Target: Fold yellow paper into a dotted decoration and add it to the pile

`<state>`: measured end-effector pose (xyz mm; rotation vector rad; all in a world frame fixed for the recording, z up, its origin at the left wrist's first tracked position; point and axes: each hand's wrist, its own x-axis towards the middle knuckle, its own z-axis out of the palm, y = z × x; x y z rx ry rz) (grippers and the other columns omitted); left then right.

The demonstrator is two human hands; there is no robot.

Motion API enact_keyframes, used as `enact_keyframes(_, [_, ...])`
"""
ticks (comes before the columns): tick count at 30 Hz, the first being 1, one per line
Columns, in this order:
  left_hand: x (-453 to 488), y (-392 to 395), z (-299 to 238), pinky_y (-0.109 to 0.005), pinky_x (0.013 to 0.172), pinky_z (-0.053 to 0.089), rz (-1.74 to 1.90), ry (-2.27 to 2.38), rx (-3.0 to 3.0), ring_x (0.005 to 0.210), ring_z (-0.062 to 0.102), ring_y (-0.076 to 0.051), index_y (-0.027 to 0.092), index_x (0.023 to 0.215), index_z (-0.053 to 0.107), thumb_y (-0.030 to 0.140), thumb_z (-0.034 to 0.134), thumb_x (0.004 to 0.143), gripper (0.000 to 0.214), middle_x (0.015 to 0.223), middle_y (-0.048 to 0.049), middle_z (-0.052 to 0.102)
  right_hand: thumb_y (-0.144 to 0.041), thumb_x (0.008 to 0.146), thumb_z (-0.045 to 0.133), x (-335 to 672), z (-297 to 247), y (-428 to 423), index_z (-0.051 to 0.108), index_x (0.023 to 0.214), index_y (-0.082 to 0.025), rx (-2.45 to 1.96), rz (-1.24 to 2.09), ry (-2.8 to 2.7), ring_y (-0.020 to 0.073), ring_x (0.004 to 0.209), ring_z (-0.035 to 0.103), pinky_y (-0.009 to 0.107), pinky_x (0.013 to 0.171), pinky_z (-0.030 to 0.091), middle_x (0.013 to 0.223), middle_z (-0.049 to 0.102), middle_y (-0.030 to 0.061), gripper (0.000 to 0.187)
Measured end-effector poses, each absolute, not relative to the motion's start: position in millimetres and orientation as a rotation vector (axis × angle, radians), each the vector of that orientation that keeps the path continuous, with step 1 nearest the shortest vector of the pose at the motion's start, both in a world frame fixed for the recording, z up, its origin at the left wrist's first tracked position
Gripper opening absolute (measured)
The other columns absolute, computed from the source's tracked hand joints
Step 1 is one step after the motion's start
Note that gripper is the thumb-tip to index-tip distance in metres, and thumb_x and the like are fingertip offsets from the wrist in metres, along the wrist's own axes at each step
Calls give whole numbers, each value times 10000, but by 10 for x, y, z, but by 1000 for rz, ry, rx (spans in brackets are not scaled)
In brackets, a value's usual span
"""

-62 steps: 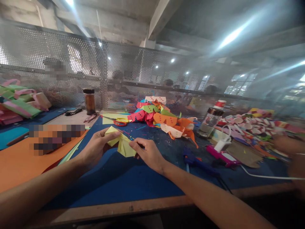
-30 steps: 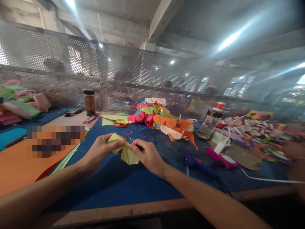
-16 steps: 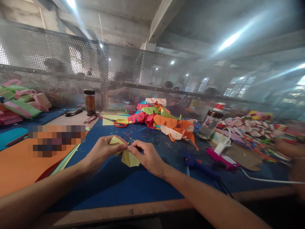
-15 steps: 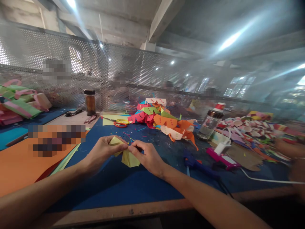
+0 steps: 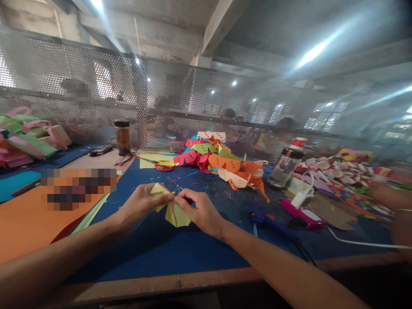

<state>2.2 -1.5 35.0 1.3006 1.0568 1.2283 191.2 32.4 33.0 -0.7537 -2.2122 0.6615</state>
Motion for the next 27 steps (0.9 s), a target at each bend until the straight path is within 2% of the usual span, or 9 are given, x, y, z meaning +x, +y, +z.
enact_keyframes(10, [34,-22,371,-232,543,343,1226,1023,1261,534,477,-110,179,646,676,315,857,594,233,590,29,610,-364,974,480,1924,315,346,612,793,-189,-708,642,-2215,116,635,498,246,602,364,691,569,-22,284])
enact_keyframes(17, [21,-8,380,-225,543,353,1219,1071,1275,548,493,-108,161,726,670,376,821,649,273,615,26,604,-391,969,475,1916,317,343,564,733,-187,-734,647,-2204,111,617,473,239,577,348,660,518,-30,324])
enact_keyframes(27, [7,-11,377,-219,539,359,1204,1067,1294,553,496,-107,153,683,655,439,790,698,316,619,7,615,-362,959,498,1925,301,355,565,722,-187,-734,613,-2212,101,595,457,234,561,334,640,507,-40,303])
